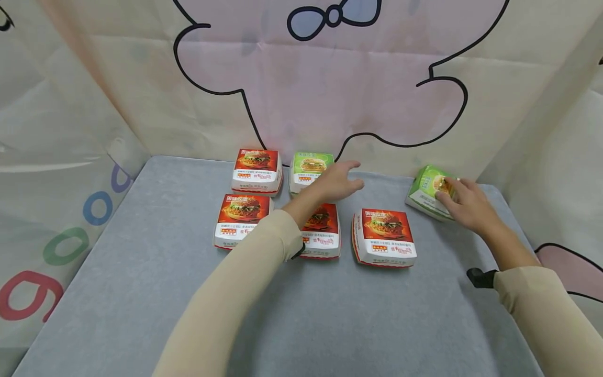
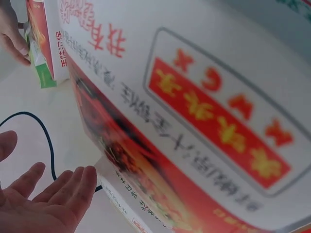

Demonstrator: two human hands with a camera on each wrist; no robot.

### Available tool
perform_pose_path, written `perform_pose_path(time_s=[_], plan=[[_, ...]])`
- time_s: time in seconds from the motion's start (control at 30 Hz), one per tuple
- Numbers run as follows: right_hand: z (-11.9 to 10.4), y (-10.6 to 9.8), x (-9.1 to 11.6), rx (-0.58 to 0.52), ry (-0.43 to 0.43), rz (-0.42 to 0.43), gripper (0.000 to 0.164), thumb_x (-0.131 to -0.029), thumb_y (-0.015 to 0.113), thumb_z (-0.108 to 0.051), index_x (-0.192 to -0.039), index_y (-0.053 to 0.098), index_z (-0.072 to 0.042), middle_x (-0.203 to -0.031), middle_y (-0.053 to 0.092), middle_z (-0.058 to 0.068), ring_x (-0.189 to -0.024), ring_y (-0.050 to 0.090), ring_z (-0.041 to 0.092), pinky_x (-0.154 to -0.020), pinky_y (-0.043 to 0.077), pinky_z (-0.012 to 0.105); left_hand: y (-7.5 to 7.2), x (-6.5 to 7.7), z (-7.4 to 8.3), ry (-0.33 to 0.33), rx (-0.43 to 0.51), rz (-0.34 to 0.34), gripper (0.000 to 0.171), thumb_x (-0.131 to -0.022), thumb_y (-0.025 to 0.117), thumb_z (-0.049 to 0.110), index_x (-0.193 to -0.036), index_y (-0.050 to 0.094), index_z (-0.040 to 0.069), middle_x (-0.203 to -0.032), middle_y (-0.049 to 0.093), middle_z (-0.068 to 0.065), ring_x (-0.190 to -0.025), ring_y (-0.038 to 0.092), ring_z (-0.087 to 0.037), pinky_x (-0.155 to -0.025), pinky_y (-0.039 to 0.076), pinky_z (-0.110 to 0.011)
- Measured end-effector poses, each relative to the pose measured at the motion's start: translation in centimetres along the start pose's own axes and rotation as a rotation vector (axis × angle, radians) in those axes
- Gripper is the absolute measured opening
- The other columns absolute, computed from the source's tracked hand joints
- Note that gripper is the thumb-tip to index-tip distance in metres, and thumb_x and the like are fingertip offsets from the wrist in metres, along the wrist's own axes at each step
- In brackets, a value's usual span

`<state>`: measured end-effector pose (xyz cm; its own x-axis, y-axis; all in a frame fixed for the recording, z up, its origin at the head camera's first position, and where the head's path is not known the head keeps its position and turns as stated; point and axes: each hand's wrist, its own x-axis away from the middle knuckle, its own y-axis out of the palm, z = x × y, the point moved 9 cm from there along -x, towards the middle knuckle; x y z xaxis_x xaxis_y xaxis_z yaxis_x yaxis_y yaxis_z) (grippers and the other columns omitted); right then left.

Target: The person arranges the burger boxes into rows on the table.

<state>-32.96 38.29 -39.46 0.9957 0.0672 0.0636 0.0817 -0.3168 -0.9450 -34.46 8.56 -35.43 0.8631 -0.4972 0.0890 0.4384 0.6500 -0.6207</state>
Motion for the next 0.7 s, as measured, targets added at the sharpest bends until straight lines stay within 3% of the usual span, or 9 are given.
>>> perform_pose_path(time_s=[0.13,0.7], plan=[[-0.9,0.0,-0.1,0.022,-0.031,-0.001,0.071,-0.105,0.038,-0.048,-0.152,0.030,0.004,-0.144,0.025,0.043,-0.129,0.025,0.061,-0.098,0.023,0.076,0.5,-0.3,0.3,0.011,-0.035,-0.016,0.055,-0.100,0.055,0.022,-0.151,0.042,0.009,-0.155,0.041,-0.005,-0.145,0.034,-0.020,-0.113,0.032,-0.031],[-4.8,0.5,-0.5,0.090,-0.090,-0.004,0.069,-0.103,0.042,-0.050,-0.149,0.038,0.001,-0.141,0.034,0.041,-0.129,0.030,0.058,-0.100,0.026,0.074,2.1,-0.7,0.5,-0.003,-0.114,-0.119,0.059,-0.099,0.054,0.024,-0.153,0.037,0.008,-0.156,0.040,-0.007,-0.145,0.034,-0.022,-0.114,0.031,-0.032]])
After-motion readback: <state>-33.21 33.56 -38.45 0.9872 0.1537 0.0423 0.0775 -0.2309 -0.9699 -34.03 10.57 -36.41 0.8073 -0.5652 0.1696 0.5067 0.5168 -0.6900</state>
